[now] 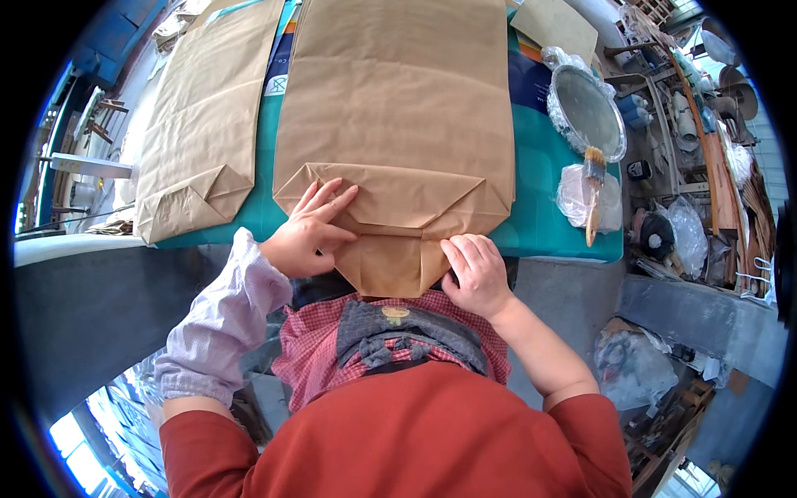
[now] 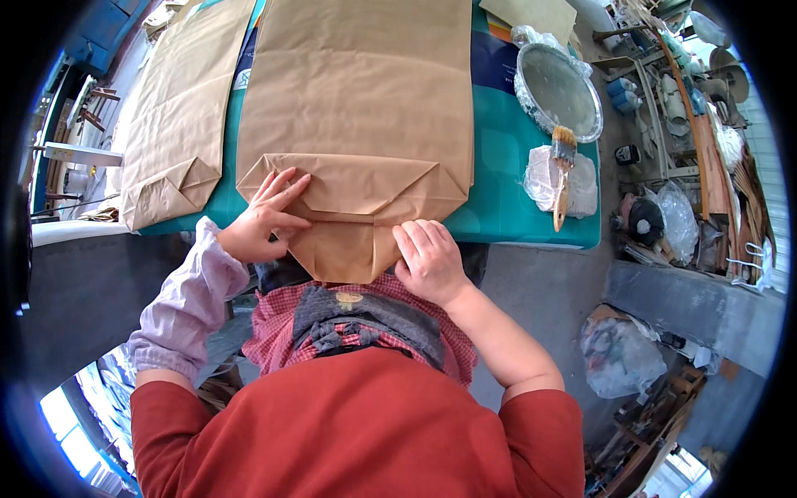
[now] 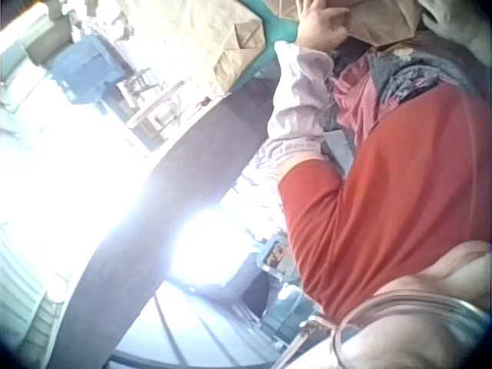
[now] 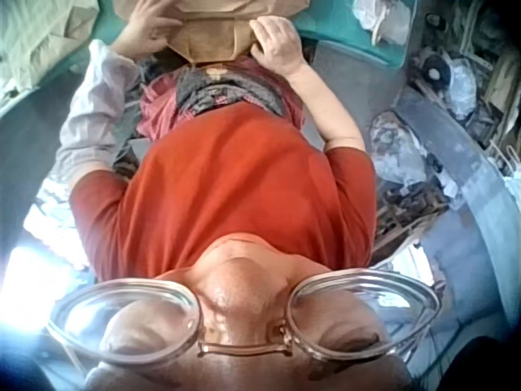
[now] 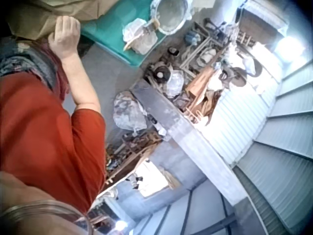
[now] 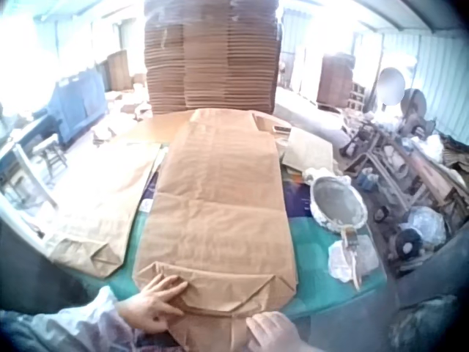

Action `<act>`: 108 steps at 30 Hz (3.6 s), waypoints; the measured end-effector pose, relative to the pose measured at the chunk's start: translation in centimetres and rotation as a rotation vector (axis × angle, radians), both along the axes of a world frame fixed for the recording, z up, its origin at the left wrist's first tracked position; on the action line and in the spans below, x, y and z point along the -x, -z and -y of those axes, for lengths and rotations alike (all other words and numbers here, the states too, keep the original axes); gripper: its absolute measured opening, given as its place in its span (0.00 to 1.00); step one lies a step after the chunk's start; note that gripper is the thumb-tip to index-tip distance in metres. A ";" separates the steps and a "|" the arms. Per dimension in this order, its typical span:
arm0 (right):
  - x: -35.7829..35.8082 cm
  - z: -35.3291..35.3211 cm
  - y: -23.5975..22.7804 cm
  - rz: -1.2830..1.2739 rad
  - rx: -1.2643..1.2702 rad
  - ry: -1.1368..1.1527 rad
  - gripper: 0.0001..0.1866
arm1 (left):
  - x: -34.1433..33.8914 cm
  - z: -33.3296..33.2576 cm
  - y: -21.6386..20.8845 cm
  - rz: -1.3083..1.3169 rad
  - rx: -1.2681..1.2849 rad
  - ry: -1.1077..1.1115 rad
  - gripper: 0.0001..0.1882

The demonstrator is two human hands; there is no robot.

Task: The person scoops a liquid from a bucket into a metal bowl, carries it to a worktable, and uses a brush to apply the liquid to the seams of brown paper bags. They fold and press the seams to adhere them, repeating the process on multiple bags.

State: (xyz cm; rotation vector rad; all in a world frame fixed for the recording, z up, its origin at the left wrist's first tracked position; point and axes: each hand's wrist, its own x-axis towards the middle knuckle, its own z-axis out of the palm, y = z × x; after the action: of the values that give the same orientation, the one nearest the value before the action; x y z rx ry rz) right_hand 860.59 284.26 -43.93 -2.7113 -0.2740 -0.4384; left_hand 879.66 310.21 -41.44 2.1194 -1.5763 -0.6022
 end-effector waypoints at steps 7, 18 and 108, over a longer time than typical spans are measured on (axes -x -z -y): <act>-1.5 3.4 0.2 -0.074 -0.370 -0.053 0.11 | 0.6 -1.1 -0.8 0.080 0.107 -0.093 0.18; -7.0 1.6 2.3 0.014 -0.428 0.300 0.10 | -0.5 3.4 4.5 0.069 0.246 -0.741 0.10; -7.3 1.9 0.6 -0.226 0.100 0.181 0.51 | -0.3 3.5 2.4 0.408 -0.123 -0.517 0.56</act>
State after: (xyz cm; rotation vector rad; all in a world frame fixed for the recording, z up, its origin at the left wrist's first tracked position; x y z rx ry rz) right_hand 867.88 282.32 -44.51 -2.8635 0.0124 -0.1670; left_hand 879.93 306.67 -43.86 2.7292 -1.1036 -0.0953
